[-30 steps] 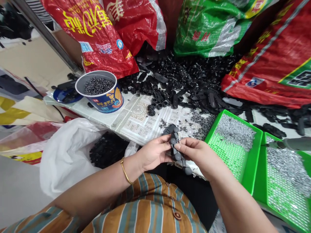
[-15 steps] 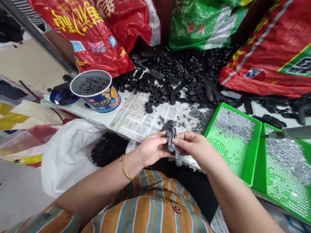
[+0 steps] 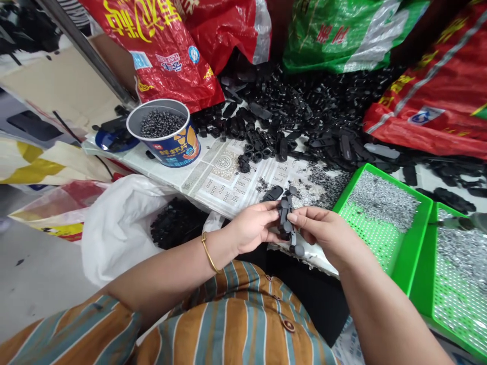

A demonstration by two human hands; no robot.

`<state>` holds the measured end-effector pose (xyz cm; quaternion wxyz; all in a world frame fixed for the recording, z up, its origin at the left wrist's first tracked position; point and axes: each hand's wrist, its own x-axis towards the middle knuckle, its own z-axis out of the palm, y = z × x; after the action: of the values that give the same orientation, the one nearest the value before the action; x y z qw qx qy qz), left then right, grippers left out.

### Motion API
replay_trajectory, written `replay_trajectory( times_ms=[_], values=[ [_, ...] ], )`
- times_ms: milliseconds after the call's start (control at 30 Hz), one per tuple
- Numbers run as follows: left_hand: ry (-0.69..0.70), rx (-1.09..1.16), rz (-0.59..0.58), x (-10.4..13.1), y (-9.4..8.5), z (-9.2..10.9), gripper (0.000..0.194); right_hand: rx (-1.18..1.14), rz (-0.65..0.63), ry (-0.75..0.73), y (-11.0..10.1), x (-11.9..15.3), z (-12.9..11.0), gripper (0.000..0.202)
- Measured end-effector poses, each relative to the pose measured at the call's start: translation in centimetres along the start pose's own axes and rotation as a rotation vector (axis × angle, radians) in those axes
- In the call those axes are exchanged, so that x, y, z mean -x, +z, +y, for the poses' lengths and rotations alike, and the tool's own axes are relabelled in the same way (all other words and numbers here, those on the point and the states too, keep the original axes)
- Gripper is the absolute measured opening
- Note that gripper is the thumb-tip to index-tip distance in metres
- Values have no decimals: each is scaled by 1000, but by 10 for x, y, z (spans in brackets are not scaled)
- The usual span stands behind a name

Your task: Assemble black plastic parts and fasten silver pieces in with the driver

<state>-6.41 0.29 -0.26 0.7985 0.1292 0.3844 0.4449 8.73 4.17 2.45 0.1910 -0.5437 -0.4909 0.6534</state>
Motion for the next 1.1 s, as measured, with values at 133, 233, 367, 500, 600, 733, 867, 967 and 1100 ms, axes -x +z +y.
replay_trajectory(
  times_ms=[133, 233, 367, 500, 600, 733, 867, 967, 1100],
  values=[
    [18, 34, -6, 0, 2, 0, 13, 27, 42, 2, 0, 0, 0, 32],
    [26, 61, -35, 0, 0, 0, 12, 41, 61, -2, 1, 0, 0, 33],
    [25, 101, -68, 1, -4, 0, 13, 88, 62, -19, 5, -1, -3, 34],
    [-8, 117, -52, 3, -7, 3, 15, 147, 95, -14, 9, -1, -6, 31],
    [-14, 123, -34, 3, -8, 3, 17, 232, 120, -30, 12, 1, -8, 28],
    [4, 147, -10, 3, -7, 1, 20, 319, 171, -54, 14, 3, -7, 28],
    [-21, 177, -4, 3, -5, 0, 20, 332, 176, -71, 13, 2, -4, 27],
    [-70, 224, -40, 5, -4, 2, 27, 338, 174, -65, 12, 2, -2, 27],
    [-35, 205, -87, 7, -1, 2, 27, 391, 186, -79, 13, 2, -1, 26]
  ],
)
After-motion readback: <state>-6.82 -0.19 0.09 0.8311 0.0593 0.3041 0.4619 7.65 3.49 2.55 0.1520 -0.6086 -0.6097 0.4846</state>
